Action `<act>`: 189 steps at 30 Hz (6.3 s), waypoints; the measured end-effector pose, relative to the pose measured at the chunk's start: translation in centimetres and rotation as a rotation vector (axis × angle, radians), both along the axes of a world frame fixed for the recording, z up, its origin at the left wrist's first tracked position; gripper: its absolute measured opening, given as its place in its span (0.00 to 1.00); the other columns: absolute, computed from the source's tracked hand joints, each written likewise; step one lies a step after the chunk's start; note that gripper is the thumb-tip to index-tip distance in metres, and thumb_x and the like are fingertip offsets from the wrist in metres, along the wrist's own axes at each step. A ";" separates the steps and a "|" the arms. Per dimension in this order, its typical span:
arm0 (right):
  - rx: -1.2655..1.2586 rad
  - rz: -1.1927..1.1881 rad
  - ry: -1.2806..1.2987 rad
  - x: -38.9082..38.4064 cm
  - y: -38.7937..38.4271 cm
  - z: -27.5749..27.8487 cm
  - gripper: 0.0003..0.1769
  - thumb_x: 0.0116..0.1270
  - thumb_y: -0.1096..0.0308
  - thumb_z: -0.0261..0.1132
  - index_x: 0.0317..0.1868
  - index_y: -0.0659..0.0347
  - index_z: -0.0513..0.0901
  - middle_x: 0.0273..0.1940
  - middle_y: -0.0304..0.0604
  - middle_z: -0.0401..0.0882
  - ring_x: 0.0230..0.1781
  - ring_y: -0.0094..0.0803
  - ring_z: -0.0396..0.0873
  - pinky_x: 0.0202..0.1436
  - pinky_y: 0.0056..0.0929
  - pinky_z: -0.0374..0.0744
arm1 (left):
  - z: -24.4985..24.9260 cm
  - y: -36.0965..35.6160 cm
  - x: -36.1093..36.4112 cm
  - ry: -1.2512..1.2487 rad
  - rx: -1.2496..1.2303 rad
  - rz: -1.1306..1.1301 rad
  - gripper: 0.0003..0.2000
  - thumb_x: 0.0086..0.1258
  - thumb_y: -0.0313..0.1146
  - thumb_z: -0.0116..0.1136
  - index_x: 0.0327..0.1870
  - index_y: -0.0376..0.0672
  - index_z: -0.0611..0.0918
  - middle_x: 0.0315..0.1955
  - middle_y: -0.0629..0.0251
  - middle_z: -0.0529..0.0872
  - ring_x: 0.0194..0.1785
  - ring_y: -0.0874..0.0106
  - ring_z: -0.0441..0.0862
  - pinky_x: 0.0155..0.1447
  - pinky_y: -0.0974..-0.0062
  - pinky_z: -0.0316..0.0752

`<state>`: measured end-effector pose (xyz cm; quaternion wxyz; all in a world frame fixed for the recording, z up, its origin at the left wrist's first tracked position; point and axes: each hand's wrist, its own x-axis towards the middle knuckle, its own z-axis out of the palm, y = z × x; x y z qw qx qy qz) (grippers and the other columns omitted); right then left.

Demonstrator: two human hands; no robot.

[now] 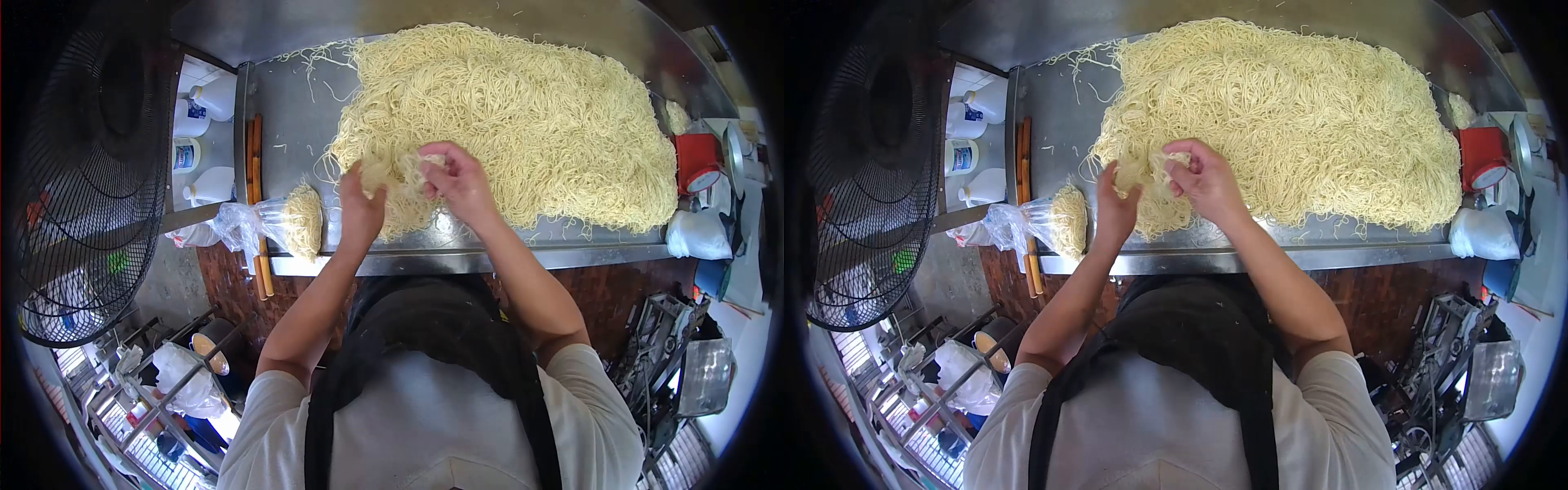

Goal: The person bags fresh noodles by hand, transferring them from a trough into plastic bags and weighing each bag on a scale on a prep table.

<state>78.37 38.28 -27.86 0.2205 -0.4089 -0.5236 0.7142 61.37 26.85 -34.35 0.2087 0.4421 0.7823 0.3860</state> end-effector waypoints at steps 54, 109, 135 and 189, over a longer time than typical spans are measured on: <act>0.570 0.517 -0.493 -3.1 -2.9 -8.0 0.26 0.65 0.67 0.69 0.62 0.62 0.75 0.47 0.60 0.80 0.47 0.51 0.81 0.52 0.42 0.80 | -3.7 -0.1 -2.4 -0.693 -0.278 0.002 0.23 0.70 0.38 0.67 0.58 0.31 0.77 0.44 0.61 0.86 0.46 0.75 0.81 0.49 0.75 0.77; 1.097 0.119 -0.644 -0.1 -4.5 -5.5 0.17 0.56 0.68 0.72 0.45 0.64 0.80 0.46 0.56 0.78 0.41 0.53 0.80 0.43 0.46 0.79 | -3.8 -1.9 -2.6 -0.879 -0.318 -0.068 0.14 0.72 0.29 0.58 0.56 0.38 0.80 0.43 0.67 0.86 0.44 0.78 0.81 0.52 0.80 0.74; 0.297 0.282 -0.331 -2.8 -1.4 -8.0 0.12 0.70 0.64 0.68 0.37 0.66 0.80 0.23 0.43 0.76 0.23 0.34 0.77 0.29 0.33 0.75 | 0.2 2.0 -2.6 -0.793 -0.331 -0.126 0.06 0.71 0.33 0.61 0.34 0.43 0.78 0.26 0.77 0.73 0.28 0.84 0.64 0.33 0.80 0.61; 0.300 0.208 -0.147 -3.0 -1.2 0.0 0.34 0.63 0.76 0.65 0.70 0.60 0.66 0.60 0.58 0.72 0.52 0.42 0.79 0.48 0.28 0.81 | 8.3 1.3 -3.2 -1.006 -0.023 -0.101 0.19 0.79 0.35 0.54 0.65 0.36 0.74 0.50 0.59 0.84 0.55 0.72 0.78 0.60 0.75 0.73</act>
